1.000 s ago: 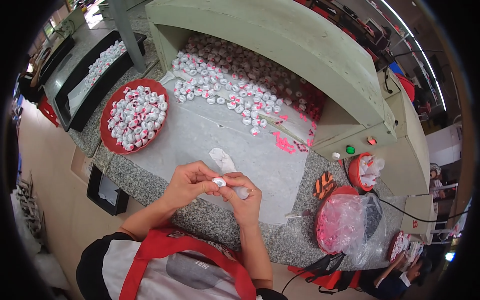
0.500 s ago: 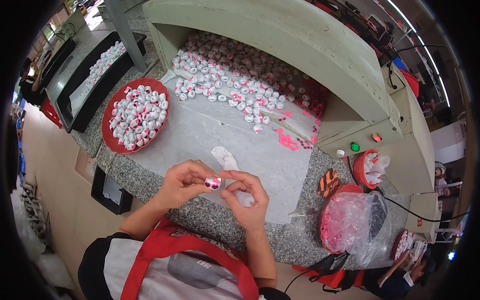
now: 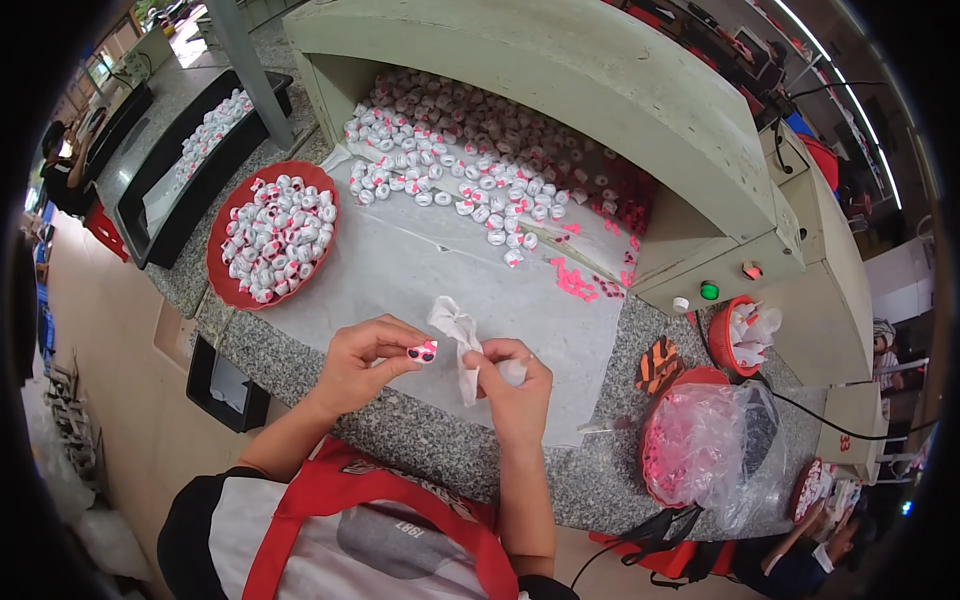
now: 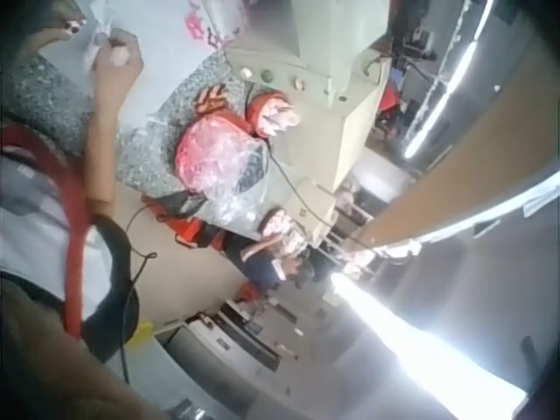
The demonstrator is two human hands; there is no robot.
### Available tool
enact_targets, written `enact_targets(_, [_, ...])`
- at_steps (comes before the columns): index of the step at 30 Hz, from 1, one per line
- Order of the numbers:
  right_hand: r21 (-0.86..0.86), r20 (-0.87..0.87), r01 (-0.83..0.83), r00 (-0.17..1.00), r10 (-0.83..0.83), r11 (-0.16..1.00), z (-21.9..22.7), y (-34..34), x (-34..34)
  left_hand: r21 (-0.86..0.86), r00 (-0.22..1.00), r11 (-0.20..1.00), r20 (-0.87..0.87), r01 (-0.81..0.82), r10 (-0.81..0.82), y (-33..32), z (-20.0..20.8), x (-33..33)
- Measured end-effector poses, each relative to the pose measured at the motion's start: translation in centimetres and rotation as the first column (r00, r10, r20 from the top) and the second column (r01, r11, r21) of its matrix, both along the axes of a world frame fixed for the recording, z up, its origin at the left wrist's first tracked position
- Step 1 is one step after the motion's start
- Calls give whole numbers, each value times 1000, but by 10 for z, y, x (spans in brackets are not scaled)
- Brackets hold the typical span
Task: Assembling toy cat heads by applying glue to pink bows and attaching them to the heads at a factory workbench.
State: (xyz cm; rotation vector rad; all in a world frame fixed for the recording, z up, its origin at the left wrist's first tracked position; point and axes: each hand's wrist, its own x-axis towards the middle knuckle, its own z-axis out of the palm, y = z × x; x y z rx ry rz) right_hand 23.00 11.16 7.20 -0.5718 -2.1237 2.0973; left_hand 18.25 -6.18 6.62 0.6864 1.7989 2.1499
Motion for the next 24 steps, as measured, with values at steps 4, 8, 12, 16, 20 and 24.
enact_targets(4, [-171,-136,-76,989,53,982,14,-27,1,-71,998,997,-59,0,-5,3,1,3])
enact_targets(8, [-451,-110,-84,993,38,888,2,-31,0,-41,999,998,11,-40,41,-4,3,5])
enact_targets(12, [-577,-93,-155,988,124,802,-9,-29,-3,-4,995,1000,99,21,-20,-14,-4,6])
enact_targets(16, [-51,157,-175,971,181,983,-30,-15,-5,19,950,961,154,-277,271,-38,0,-11])
enact_targets(20, [560,-21,-54,997,79,827,-53,11,2,-572,736,480,-610,-665,293,-85,13,-77])
enact_targets(24, [528,-2,-71,996,85,846,-38,5,4,-478,546,328,-823,-815,158,-57,0,-167])
